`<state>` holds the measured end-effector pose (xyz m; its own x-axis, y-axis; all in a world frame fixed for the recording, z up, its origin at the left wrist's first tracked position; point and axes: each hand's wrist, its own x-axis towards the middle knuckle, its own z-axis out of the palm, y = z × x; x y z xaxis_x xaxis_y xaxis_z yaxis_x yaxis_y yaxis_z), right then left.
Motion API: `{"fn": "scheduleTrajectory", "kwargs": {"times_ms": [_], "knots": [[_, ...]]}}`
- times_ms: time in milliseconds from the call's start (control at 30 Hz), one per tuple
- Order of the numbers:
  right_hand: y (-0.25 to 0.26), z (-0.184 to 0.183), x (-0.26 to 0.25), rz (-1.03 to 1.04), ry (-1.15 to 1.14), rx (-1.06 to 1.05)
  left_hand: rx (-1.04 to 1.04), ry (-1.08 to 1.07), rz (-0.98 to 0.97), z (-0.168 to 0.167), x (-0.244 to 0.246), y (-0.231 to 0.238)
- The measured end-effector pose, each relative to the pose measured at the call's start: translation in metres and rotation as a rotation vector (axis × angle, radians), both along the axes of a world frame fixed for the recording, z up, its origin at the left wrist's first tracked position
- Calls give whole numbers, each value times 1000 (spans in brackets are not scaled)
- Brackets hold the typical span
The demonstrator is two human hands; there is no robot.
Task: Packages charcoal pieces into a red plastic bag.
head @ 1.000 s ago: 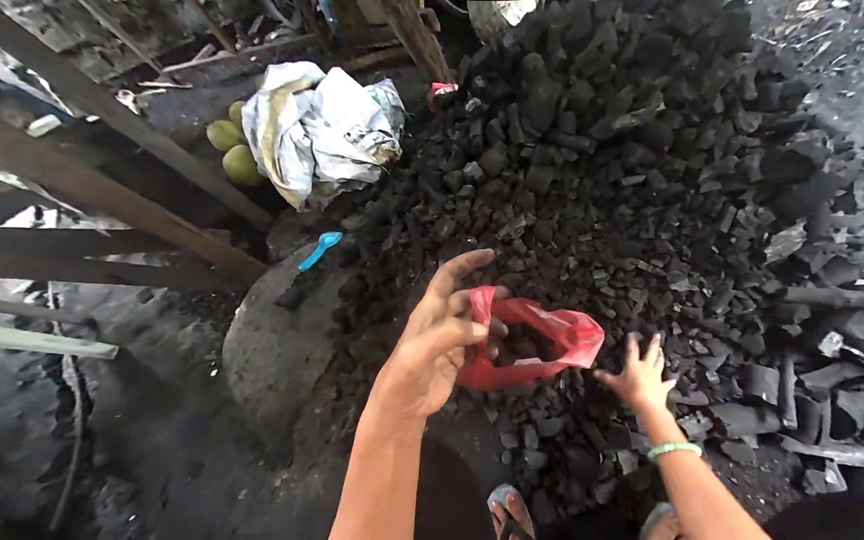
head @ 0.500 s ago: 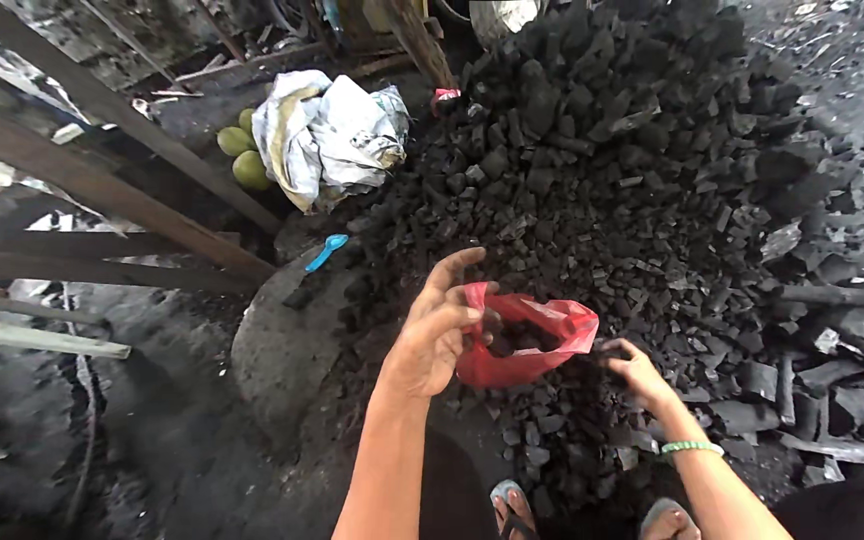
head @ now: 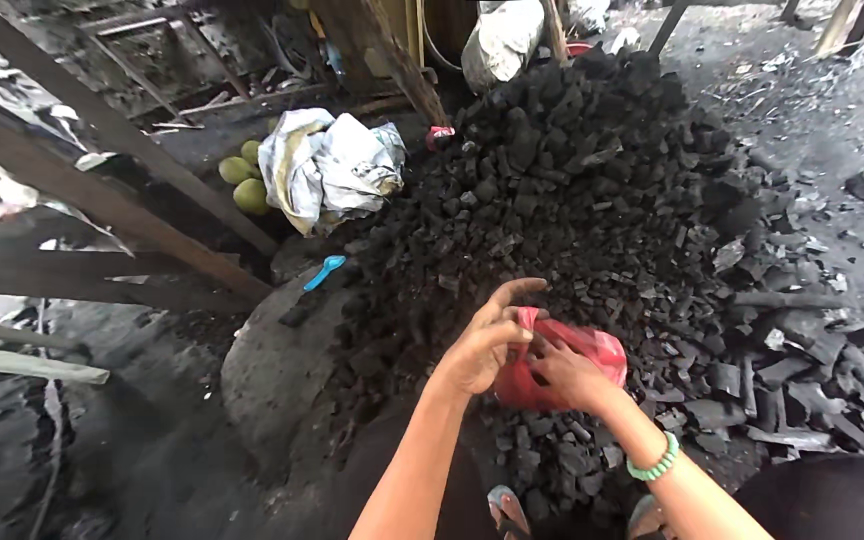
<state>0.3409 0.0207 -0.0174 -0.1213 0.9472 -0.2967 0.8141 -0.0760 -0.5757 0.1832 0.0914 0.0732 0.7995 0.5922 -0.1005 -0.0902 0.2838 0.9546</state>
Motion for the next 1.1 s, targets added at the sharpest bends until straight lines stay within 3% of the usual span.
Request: {"fn": "scheduleTrajectory", "kwargs": {"times_ms": [167, 267, 333, 433, 500, 600, 667, 767, 867, 967, 1033, 1100], "knots": [[-41, 20, 40, 95, 143, -29, -49, -6, -4, -3, -11, 3], [-73, 44, 42, 121, -71, -61, 72, 93, -8, 1, -21, 9], [-94, 49, 34, 209, -280, -36, 436, 461, -32, 9, -28, 8], [-114, 37, 29, 345, -455, 312, 860, 1099, -237, 2, -25, -7], [-117, 49, 22, 409, -506, 440, 973, 1370, -376, -1, -20, -20], [-117, 83, 5, 444, -490, 726, 1000, 1544, -561, 14, -6, -30], [-113, 105, -3, 402, -320, 870, 983, 1420, -693, 28, 8, -29], [-103, 136, -1, 253, -51, 856, 747, 941, -721, 59, 23, -44], [-93, 157, 23, 35, -128, 810, 307, 593, -524, 57, 27, -49], [-93, 161, 54, -141, -407, 872, 28, 370, -475, 45, 18, -41], [-98, 154, 64, -247, -487, 885, -27, 283, -460, 42, 11, -45], [-100, 141, 67, -326, -387, 899, 76, 249, -400, 41, 10, -54]]}}
